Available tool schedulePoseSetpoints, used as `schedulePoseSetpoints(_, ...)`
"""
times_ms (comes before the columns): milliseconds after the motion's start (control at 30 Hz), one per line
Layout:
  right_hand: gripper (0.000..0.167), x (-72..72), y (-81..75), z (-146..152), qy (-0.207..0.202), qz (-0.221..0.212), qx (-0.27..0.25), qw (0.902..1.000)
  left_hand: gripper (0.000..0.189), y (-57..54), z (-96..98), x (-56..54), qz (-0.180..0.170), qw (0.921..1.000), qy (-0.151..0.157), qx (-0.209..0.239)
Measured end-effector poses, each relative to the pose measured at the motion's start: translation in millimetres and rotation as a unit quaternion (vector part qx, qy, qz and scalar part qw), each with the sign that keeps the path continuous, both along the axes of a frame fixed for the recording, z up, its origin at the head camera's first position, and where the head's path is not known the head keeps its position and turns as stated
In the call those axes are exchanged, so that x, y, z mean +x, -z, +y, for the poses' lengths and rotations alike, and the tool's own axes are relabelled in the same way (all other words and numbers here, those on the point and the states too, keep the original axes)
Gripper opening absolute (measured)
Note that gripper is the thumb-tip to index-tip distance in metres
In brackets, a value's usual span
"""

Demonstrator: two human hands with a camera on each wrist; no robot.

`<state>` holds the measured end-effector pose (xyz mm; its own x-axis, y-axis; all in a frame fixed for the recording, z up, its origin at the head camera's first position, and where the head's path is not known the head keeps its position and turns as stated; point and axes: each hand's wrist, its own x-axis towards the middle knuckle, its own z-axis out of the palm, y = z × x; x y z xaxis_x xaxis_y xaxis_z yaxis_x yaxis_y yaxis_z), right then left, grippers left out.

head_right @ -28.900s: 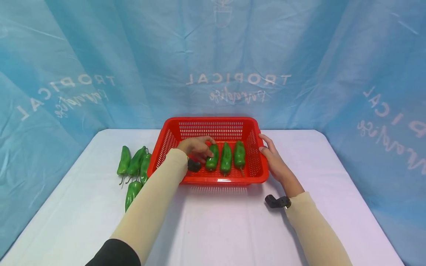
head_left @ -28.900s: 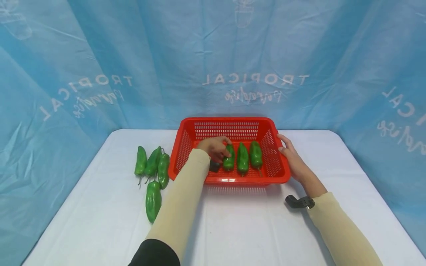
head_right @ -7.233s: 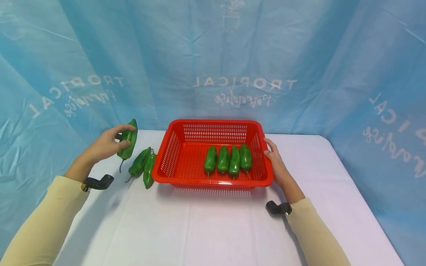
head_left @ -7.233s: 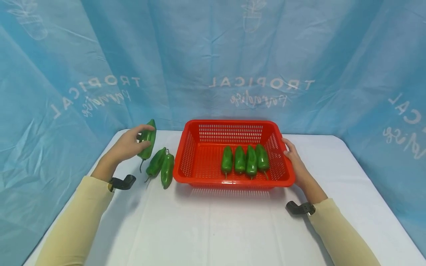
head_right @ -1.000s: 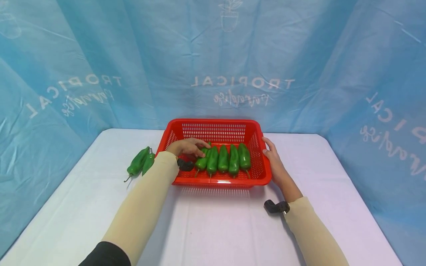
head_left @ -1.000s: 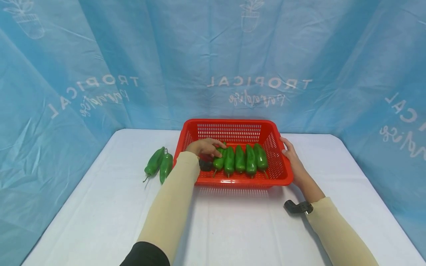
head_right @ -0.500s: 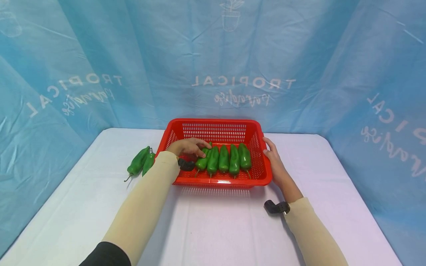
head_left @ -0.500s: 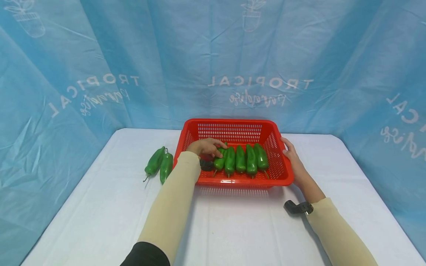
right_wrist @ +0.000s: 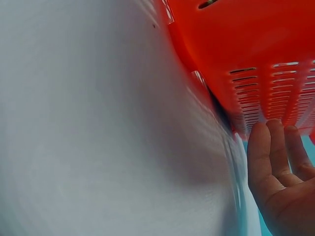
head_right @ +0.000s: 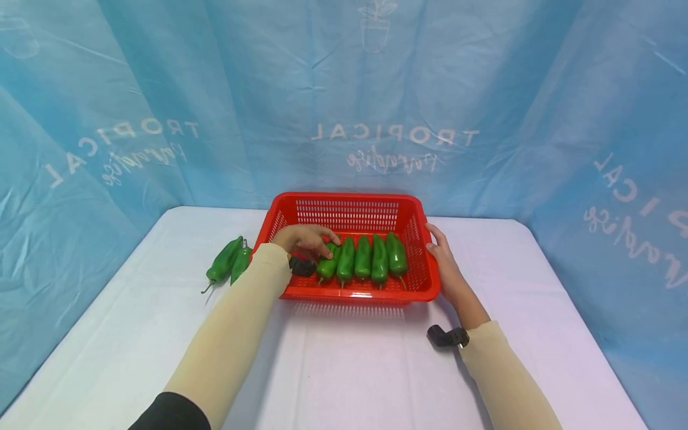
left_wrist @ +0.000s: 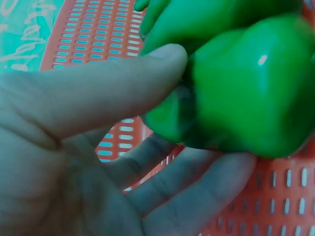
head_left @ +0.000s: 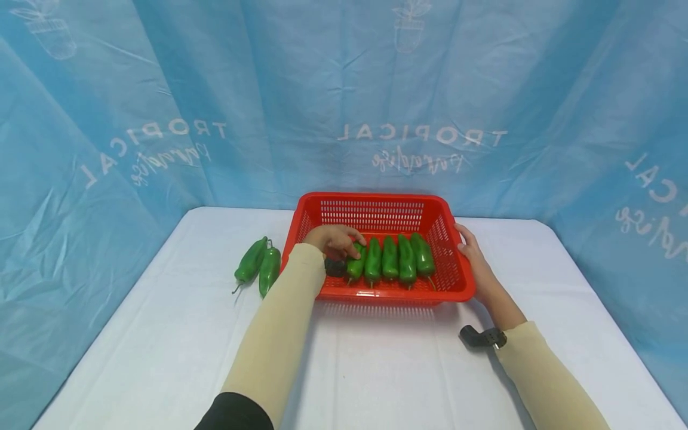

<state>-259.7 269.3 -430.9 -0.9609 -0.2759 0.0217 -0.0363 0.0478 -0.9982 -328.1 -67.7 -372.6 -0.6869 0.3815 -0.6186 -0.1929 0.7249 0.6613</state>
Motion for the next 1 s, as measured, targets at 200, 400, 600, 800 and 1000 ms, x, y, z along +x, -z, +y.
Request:
schedulePoseSetpoints(200,0.055,0.8,0.5,0.7,0.001,0.001,-0.003,1.0,0.046,-2.2,-1.4,-0.9,0.011,0.9999,0.004,0.01)
schedulePoseSetpoints(400,0.057,0.7,-0.1,0.2,-0.001,0.001,0.003,1.0,0.046,-12.2,-8.8,1.8,-0.014,0.9993,-0.017,0.031)
schedulePoseSetpoints(600,0.057,0.7,-1.4,1.1,0.004,-0.007,0.001,1.0,0.049,-40.2,-25.4,13.1,0.044,0.9986,0.021,-0.019)
schedulePoseSetpoints(800,0.058,0.4,-1.4,1.6,0.004,-0.008,0.001,1.0,0.049,-68.3,-47.5,32.4,0.099,0.9941,0.045,0.005)
schedulePoseSetpoints(1000,0.058,-0.1,0.0,1.0,0.0,-0.002,-0.002,1.0,0.043,-85.6,-66.9,62.3,0.211,0.9751,0.065,0.024)
